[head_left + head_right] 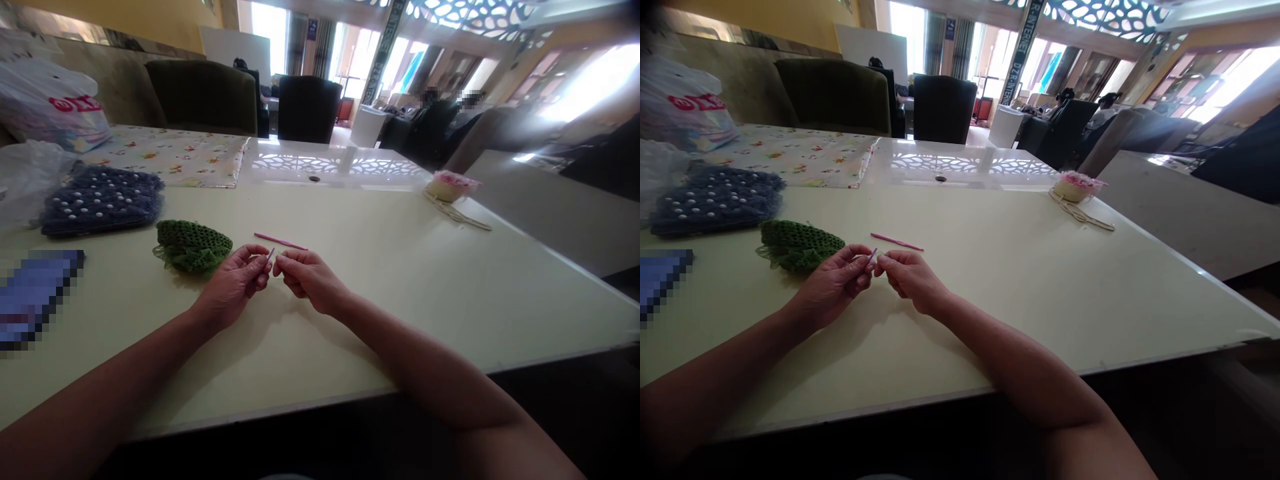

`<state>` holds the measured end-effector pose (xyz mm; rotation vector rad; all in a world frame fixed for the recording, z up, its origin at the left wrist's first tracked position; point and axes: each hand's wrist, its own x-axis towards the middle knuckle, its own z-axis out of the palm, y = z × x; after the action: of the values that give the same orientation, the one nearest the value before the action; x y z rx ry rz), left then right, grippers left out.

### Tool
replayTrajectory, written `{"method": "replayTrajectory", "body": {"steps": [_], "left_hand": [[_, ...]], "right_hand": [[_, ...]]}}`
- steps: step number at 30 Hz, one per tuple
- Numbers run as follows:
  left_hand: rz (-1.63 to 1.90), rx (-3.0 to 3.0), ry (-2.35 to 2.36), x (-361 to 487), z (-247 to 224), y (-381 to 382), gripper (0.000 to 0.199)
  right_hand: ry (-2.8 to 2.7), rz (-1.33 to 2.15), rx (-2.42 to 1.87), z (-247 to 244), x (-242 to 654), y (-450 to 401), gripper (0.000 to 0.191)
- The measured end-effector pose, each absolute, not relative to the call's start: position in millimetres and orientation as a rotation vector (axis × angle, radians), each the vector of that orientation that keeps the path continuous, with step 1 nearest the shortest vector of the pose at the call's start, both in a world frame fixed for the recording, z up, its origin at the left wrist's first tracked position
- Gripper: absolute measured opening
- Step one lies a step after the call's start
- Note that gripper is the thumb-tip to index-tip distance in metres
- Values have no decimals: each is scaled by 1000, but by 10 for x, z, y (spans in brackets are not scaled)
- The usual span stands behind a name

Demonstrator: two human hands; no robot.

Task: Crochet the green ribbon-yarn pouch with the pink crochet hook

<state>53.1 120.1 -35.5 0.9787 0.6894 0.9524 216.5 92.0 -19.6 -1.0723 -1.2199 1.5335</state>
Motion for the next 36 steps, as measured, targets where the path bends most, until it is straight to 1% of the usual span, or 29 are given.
{"method": "replayTrajectory", "body": {"steps": [13,21,29,36], "left_hand": [[943,1015,731,526,-360,1194,19],[981,1009,763,518,-374,1208,21],[1032,1134,806,529,-357,1179,21],[1032,1247,816,535,-367,1180,22]], "right_hand": [[-1224,1566,-1009,-230,2173,924,29],[-1180,1644,-1090,-226,2186,930,38],[-1120,1603,-1208,-211,2190,938,38],[-1124,1637,-1158,-226,2185,938,37]]}}
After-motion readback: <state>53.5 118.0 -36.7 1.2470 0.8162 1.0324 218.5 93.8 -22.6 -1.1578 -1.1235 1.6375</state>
